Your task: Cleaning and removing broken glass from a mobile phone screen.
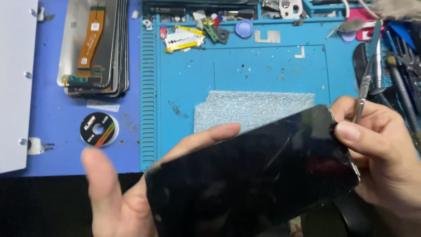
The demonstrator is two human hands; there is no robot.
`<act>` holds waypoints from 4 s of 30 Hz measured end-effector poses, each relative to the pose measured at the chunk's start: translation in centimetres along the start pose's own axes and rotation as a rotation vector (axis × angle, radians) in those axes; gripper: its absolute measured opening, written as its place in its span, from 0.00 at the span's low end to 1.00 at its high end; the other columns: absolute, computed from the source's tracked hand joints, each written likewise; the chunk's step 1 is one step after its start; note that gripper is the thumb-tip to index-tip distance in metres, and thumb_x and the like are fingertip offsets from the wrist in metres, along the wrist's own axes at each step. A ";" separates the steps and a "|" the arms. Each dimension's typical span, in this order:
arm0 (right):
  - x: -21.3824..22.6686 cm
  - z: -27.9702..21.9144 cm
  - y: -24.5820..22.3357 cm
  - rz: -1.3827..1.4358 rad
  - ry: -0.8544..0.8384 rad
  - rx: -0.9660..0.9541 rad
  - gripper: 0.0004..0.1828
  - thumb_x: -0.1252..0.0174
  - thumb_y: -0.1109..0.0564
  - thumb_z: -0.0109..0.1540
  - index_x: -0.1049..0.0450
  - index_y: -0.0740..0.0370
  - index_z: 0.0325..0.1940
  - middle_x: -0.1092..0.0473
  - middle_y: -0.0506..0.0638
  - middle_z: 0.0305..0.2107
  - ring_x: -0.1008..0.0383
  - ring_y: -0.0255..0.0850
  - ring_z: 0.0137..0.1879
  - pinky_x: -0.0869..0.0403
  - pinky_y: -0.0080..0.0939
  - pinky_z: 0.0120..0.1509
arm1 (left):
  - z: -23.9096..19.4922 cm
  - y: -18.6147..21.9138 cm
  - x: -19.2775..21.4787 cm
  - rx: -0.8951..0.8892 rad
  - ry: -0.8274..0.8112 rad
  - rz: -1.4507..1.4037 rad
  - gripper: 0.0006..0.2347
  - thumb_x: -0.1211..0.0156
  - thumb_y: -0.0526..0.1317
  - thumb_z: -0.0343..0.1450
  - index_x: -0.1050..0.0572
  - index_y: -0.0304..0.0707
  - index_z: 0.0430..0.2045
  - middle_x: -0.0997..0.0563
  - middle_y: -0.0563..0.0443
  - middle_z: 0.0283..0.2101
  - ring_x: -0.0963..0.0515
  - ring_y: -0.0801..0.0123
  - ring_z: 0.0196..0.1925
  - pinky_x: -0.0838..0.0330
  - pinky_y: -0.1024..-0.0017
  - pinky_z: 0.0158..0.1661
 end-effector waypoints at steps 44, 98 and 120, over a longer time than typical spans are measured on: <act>4.8 2.2 4.8 -0.137 0.098 0.287 0.07 0.58 0.57 0.82 0.41 0.59 0.63 0.26 0.62 0.45 0.23 0.44 0.52 0.19 0.39 0.59 | 5.0 -5.4 6.1 -0.098 0.376 0.144 0.28 0.41 0.34 0.73 0.45 0.27 0.68 0.28 0.17 0.64 0.20 0.41 0.58 0.22 0.50 0.56; 0.8 2.4 2.6 -0.347 0.088 0.239 0.14 0.55 0.45 0.78 0.41 0.57 0.59 0.28 0.62 0.35 0.18 0.51 0.42 0.14 0.46 0.49 | 5.2 -4.7 6.0 -0.112 0.284 0.197 0.26 0.42 0.37 0.77 0.45 0.28 0.67 0.30 0.17 0.65 0.21 0.42 0.59 0.22 0.49 0.56; 0.8 2.5 2.4 -0.270 0.062 0.257 0.13 0.54 0.46 0.79 0.42 0.56 0.57 0.27 0.65 0.35 0.18 0.52 0.40 0.14 0.45 0.44 | 5.1 -4.5 5.8 -0.122 0.280 0.224 0.26 0.41 0.38 0.77 0.47 0.27 0.66 0.30 0.16 0.64 0.21 0.40 0.58 0.21 0.49 0.55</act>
Point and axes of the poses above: each hand's wrist, its own z-axis towards the middle knuckle, its own x-axis out of the back of the hand, y = z × x, the point moved 5 cm from there along z, towards the middle knuckle
